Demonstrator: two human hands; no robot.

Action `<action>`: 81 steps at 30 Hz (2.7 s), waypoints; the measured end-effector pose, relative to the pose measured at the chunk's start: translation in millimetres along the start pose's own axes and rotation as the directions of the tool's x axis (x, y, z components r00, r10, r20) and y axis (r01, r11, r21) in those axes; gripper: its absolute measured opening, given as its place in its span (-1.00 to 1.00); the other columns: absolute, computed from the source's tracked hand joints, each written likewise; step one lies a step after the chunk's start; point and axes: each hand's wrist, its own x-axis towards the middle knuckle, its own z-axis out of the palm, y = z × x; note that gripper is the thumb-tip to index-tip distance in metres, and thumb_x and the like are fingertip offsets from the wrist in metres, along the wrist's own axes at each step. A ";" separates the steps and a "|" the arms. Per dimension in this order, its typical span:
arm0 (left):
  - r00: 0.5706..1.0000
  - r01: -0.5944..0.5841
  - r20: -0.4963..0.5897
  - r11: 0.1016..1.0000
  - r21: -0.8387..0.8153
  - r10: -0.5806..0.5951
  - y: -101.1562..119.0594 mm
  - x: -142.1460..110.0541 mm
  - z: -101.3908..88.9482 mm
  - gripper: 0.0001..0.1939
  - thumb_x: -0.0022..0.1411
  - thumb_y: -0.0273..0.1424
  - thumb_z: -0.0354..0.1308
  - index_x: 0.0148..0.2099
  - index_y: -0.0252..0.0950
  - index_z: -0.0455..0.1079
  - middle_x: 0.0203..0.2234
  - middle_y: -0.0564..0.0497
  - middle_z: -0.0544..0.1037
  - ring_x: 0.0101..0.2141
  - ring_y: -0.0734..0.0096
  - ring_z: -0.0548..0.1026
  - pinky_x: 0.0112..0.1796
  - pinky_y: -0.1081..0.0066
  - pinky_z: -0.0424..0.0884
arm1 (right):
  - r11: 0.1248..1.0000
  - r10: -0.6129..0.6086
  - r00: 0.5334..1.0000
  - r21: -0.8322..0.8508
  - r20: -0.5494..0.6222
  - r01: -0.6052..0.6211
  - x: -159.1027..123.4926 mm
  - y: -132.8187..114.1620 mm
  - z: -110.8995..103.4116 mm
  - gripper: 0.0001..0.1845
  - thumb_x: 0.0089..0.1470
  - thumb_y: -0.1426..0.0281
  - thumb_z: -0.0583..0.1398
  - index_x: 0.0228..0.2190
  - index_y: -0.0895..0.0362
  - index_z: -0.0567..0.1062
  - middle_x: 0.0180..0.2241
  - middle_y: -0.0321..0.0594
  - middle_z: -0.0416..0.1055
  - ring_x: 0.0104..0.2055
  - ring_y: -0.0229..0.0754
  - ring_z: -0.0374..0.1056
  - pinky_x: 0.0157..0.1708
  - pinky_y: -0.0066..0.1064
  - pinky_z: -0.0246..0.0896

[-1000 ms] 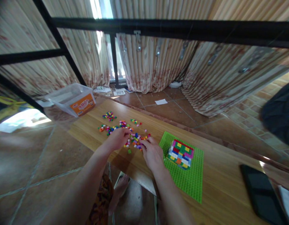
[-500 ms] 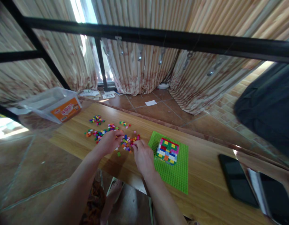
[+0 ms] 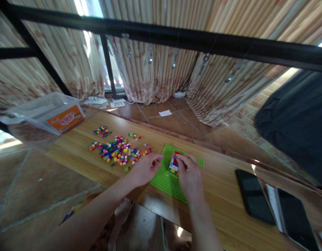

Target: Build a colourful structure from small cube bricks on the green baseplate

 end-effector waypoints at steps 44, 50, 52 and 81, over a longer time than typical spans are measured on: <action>0.990 -0.106 0.104 0.990 0.092 0.096 14.8 5.7 29.4 -0.61 0.22 -0.54 -0.11 0.07 -0.35 0.31 -0.18 -0.16 0.47 -0.19 0.23 0.49 -0.12 0.26 0.44 | 0.870 -0.270 0.960 -0.410 0.070 0.275 -9.5 10.2 5.2 -0.67 0.18 0.46 0.04 -0.25 0.11 0.61 -0.26 -0.09 0.44 -0.21 -0.08 0.22 -0.21 -0.27 0.22; 0.989 -0.118 0.109 0.986 0.119 0.105 15.5 6.2 29.1 -0.65 0.22 -0.55 -0.11 0.01 -0.34 0.33 -0.21 -0.14 0.46 -0.22 0.26 0.48 -0.16 0.28 0.45 | 0.876 -0.284 0.958 -0.395 0.046 0.278 -11.2 9.7 9.9 -0.67 0.18 0.48 0.03 -0.27 0.14 0.61 -0.28 -0.10 0.45 -0.24 -0.11 0.24 -0.24 -0.31 0.22; 0.988 -0.122 0.106 0.985 0.123 0.109 15.9 6.4 29.1 -0.65 0.22 -0.55 -0.12 0.01 -0.35 0.34 -0.21 -0.15 0.46 -0.22 0.25 0.47 -0.16 0.27 0.45 | 0.872 -0.289 0.957 -0.402 0.039 0.280 -11.1 10.4 10.8 -0.67 0.18 0.49 0.04 -0.28 0.14 0.61 -0.29 -0.10 0.46 -0.25 -0.11 0.24 -0.25 -0.30 0.23; 0.975 0.216 -0.121 0.910 0.355 -0.184 -50.5 11.1 -66.5 -0.73 0.11 -0.53 0.06 -0.22 -0.28 0.57 -0.31 -0.07 0.62 -0.25 0.28 0.54 -0.18 0.36 0.41 | 0.969 -0.239 0.919 -0.135 -0.313 0.206 -6.8 -2.5 6.6 -0.81 0.13 0.42 0.14 -0.33 0.18 0.57 -0.38 -0.16 0.51 -0.36 -0.19 0.41 -0.29 -0.37 0.30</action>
